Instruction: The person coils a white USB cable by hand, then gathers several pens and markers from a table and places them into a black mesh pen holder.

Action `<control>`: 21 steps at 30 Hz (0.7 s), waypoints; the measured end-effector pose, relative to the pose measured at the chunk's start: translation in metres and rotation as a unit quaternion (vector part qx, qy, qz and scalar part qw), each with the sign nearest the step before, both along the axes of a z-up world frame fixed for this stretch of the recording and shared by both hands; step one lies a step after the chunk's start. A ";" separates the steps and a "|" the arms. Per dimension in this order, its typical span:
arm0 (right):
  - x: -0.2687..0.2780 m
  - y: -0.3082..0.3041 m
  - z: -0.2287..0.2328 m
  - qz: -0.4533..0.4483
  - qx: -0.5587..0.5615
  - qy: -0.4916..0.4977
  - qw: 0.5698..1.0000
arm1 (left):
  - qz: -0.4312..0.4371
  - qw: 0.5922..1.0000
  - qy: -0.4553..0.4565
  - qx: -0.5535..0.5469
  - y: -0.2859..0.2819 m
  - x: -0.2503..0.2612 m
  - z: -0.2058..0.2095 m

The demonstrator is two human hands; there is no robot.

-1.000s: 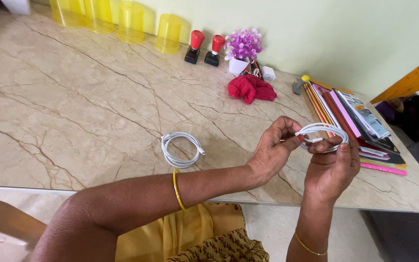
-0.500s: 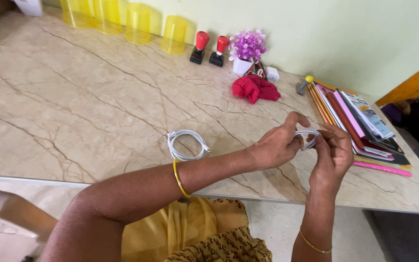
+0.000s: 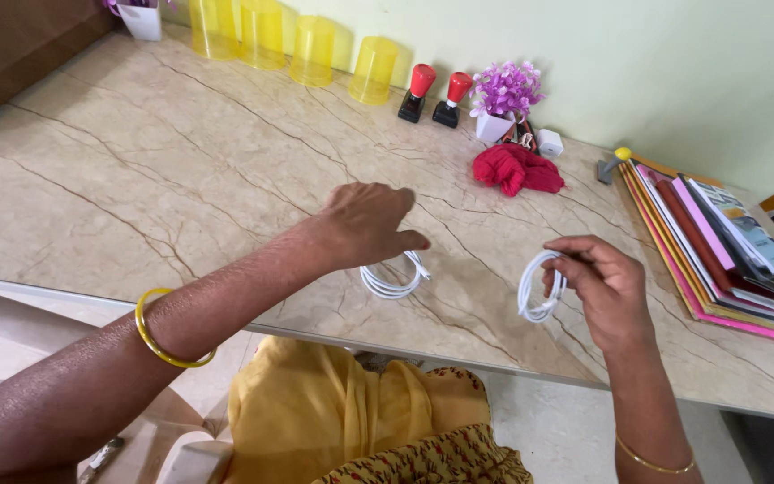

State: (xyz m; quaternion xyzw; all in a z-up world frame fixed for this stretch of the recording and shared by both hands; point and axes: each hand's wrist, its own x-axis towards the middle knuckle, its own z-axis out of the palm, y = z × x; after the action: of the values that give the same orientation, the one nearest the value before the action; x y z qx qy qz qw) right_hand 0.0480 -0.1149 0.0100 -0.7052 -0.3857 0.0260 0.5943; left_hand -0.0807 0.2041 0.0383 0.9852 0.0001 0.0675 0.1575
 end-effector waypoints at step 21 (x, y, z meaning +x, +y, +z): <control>-0.065 0.145 0.018 0.005 -0.407 -0.274 0.872 | 0.001 0.984 -0.006 -0.178 0.001 -0.001 -0.045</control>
State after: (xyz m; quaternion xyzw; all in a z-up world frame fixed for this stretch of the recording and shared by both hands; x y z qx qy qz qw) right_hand -0.0170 0.0302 0.0279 -0.8613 -0.4922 -0.0104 0.1256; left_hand -0.0819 0.2052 -0.0066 0.9411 0.0117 0.0724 0.3300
